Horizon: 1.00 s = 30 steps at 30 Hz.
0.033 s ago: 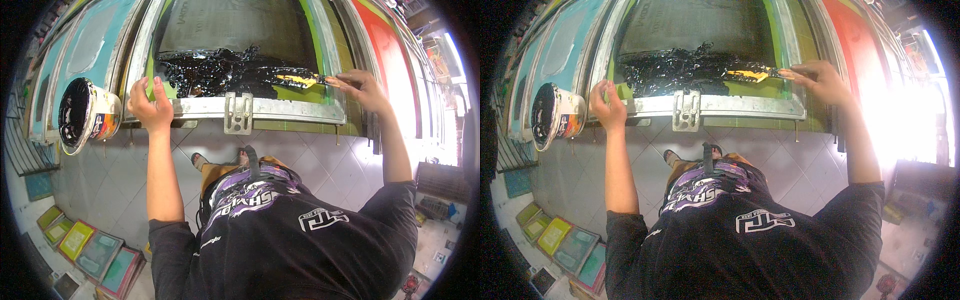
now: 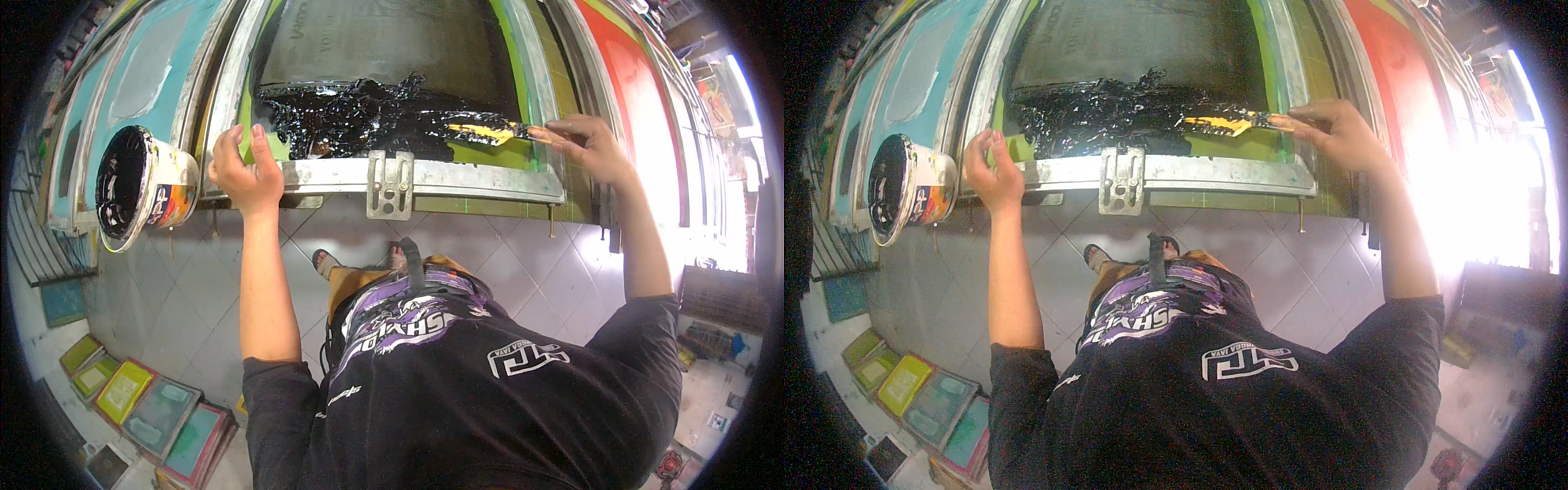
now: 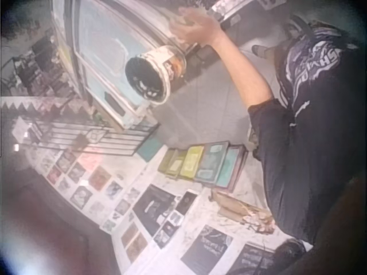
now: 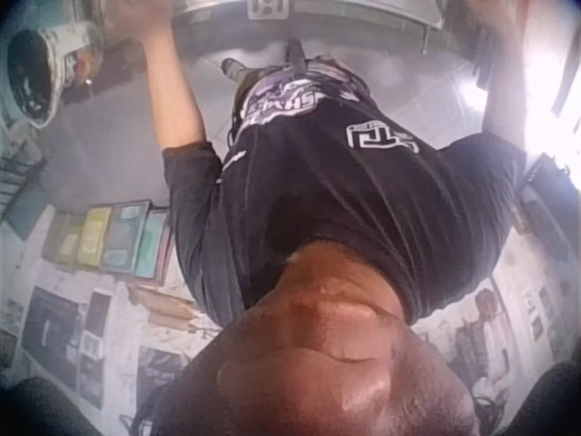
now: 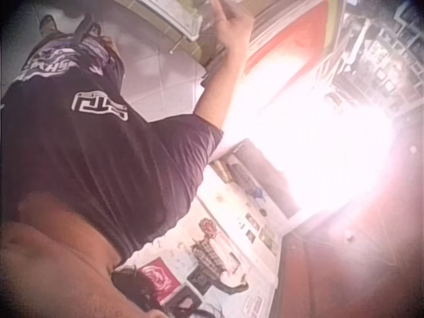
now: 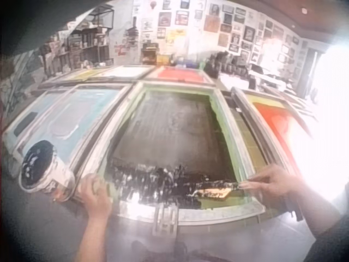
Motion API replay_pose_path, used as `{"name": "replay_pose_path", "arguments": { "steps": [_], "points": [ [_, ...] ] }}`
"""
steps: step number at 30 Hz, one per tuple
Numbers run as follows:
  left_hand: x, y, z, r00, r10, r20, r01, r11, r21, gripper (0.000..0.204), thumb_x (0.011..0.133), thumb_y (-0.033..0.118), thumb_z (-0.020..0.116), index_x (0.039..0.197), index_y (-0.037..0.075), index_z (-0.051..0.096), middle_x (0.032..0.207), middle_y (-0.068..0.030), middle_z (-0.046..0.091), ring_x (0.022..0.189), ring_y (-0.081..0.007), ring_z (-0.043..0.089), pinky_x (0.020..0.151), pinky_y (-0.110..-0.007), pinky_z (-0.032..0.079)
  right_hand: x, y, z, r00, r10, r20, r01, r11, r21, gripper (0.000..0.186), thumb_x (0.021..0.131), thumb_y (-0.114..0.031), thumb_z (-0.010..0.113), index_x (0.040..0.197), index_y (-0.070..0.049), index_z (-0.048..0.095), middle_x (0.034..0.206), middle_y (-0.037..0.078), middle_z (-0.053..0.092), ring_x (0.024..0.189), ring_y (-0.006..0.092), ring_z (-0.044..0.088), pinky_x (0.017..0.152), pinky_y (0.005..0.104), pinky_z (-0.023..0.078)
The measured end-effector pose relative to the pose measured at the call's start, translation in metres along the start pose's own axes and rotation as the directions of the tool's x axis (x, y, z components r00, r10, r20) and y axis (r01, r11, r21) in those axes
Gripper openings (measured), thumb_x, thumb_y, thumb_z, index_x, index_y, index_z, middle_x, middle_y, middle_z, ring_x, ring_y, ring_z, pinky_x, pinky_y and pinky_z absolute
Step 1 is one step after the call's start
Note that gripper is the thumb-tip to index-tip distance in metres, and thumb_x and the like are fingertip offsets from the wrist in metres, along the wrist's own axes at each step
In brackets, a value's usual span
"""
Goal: The person walks to a table with paint containers, picks up a brush, and applies black paint to the surface of a screen printing frame. The person repeatedly dips the brush into the paint and spreads it across the frame surface.
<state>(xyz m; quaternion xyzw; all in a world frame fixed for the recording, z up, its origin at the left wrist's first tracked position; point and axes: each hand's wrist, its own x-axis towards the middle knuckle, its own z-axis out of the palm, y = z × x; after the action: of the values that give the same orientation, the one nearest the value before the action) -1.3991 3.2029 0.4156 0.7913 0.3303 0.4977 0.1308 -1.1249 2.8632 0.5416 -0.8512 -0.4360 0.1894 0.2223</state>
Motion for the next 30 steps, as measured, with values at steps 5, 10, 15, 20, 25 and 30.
{"name": "replay_pose_path", "arguments": {
  "steps": [5, 10, 15, 20, 25, 30],
  "points": [
    [0.002, -0.002, 0.004, 1.000, 0.011, -0.022, -0.012, 1.000, -0.014, 0.030, 0.084, 0.033, 0.056, 0.094, 0.005, 0.058, 0.095, -0.0079, 0.060, 0.086, -0.0220, 0.055, 0.082, -0.037, 0.032, 0.016, -0.002, 0.014, 0.997, -0.055, 0.053, 0.056, 0.998, -0.024, 0.033, 0.080, -0.016, 0.064, 0.108, 0.002, 0.060, 0.089, 0.014, 0.062, 0.079, 0.0194, 0.059, 0.072, 0.0294, 0.045],
    [0.002, -0.002, 0.005, 1.000, 0.000, -0.023, -0.001, 1.000, -0.027, 0.031, 0.083, 0.033, 0.057, 0.095, 0.005, 0.058, 0.096, -0.0077, 0.059, 0.086, -0.0217, 0.055, 0.083, -0.037, 0.031, 0.025, -0.022, 0.025, 0.998, -0.051, 0.045, 0.050, 0.999, 0.016, 0.033, 0.080, -0.018, 0.065, 0.107, 0.002, 0.061, 0.086, 0.014, 0.062, 0.075, 0.0194, 0.058, 0.067, 0.0301, 0.045],
    [0.005, 0.006, 0.001, 0.995, 0.078, -0.069, -0.074, 0.996, 0.054, 0.024, 0.085, 0.025, 0.056, 0.091, 0.002, 0.060, 0.090, -0.0119, 0.061, 0.082, -0.0277, 0.058, 0.075, -0.038, 0.043, 0.034, -0.029, 0.038, 0.993, -0.114, 0.005, 0.114, 0.993, 0.017, 0.032, 0.080, -0.018, 0.064, 0.106, 0.001, 0.061, 0.083, 0.014, 0.062, 0.072, 0.0193, 0.057, 0.065, 0.0289, 0.045],
    [0.002, 0.004, 0.003, 0.999, 0.015, -0.043, -0.014, 1.000, 0.013, 0.030, 0.084, 0.031, 0.056, 0.094, 0.003, 0.058, 0.096, -0.0101, 0.060, 0.089, -0.0259, 0.055, 0.082, -0.040, 0.033, 0.042, -0.040, 0.055, 0.992, -0.123, -0.040, 0.123, 0.992, 0.011, 0.031, 0.079, -0.017, 0.065, 0.104, 0.001, 0.062, 0.085, 0.016, 0.062, 0.074, 0.0229, 0.059, 0.068, 0.0307, 0.046],
    [0.002, 0.003, 0.001, 1.000, -0.015, -0.015, 0.015, 1.000, 0.009, 0.034, 0.083, 0.033, 0.056, 0.095, 0.001, 0.057, 0.096, -0.0106, 0.059, 0.090, -0.0264, 0.054, 0.085, -0.041, 0.029, 0.051, -0.058, 0.085, 0.979, -0.164, -0.121, 0.172, 0.984, 0.057, 0.031, 0.078, -0.017, 0.064, 0.103, 0.001, 0.062, 0.087, 0.017, 0.063, 0.078, 0.0269, 0.060, 0.072, 0.0323, 0.047],
    [0.003, 0.006, 0.001, 1.000, -0.027, -0.005, 0.027, 1.000, -0.011, 0.035, 0.083, 0.033, 0.055, 0.095, 0.000, 0.057, 0.096, -0.0120, 0.058, 0.090, -0.0274, 0.054, 0.086, -0.041, 0.029, 0.054, -0.057, 0.106, 0.957, -0.193, -0.214, 0.218, 0.971, 0.097, 0.034, 0.078, -0.019, 0.064, 0.106, 0.000, 0.061, 0.085, 0.017, 0.061, 0.077, 0.0284, 0.059, 0.069, 0.0329, 0.046]
  ]
}}
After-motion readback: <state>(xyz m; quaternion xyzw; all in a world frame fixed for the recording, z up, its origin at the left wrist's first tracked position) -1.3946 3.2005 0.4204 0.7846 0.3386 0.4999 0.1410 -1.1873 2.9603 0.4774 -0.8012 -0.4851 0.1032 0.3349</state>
